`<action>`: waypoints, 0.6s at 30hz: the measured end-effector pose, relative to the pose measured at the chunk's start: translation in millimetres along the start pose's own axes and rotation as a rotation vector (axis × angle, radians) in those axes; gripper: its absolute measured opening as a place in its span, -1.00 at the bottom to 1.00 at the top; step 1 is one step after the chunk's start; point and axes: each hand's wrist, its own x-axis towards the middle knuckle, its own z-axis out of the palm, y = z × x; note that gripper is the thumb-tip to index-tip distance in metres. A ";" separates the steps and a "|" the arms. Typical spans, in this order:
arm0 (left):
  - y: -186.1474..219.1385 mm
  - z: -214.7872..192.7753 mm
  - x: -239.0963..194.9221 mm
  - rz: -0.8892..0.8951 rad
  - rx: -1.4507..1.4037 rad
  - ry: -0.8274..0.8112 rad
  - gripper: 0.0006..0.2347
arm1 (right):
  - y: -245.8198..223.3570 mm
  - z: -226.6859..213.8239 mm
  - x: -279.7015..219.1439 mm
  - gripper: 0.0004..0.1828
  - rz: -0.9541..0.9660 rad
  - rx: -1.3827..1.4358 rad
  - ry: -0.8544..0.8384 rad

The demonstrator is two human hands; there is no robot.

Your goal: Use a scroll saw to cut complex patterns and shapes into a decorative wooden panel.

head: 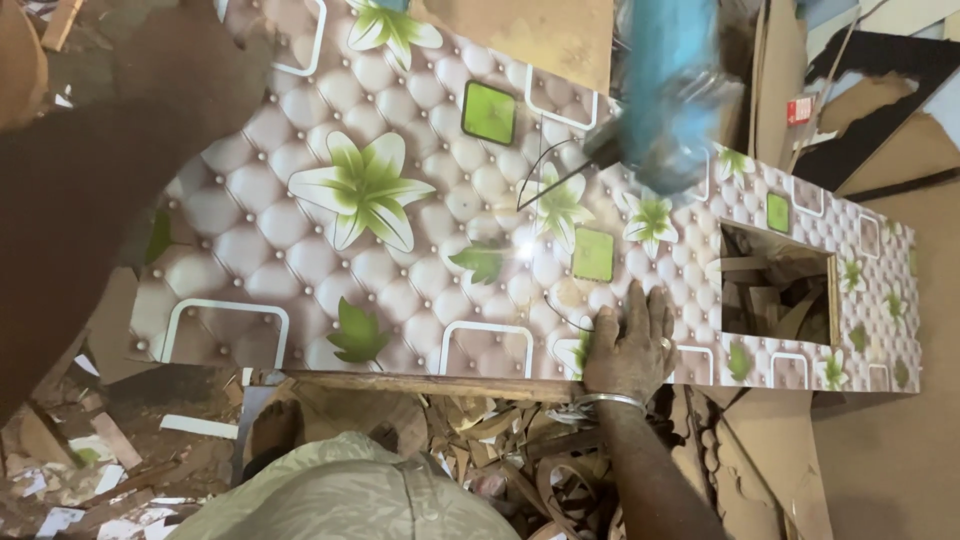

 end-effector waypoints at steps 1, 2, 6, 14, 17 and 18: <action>0.8 0.0 -0.3 -0.001 -0.002 0.003 -0.45 | 0.6 0.2 -0.8 -0.25 -0.002 0.000 0.002; 2.0 -0.7 0.1 -0.021 0.009 -0.008 -0.42 | 0.7 0.1 -0.2 -0.24 0.000 -0.002 -0.001; 7.0 -6.5 1.1 -0.055 0.011 -0.038 -0.33 | 1.7 2.8 3.2 -0.26 0.042 -0.022 -0.041; -9.7 15.7 18.1 0.007 0.045 0.001 -0.29 | -6.7 -4.0 2.0 -0.25 0.084 -0.100 -0.089; -7.3 15.2 16.7 -0.001 0.061 0.012 -0.39 | -8.3 -5.7 1.0 -0.26 0.084 -0.104 -0.097; -6.9 17.2 18.1 0.010 0.113 0.064 -0.46 | -8.9 -6.9 1.5 -0.26 0.101 -0.107 -0.116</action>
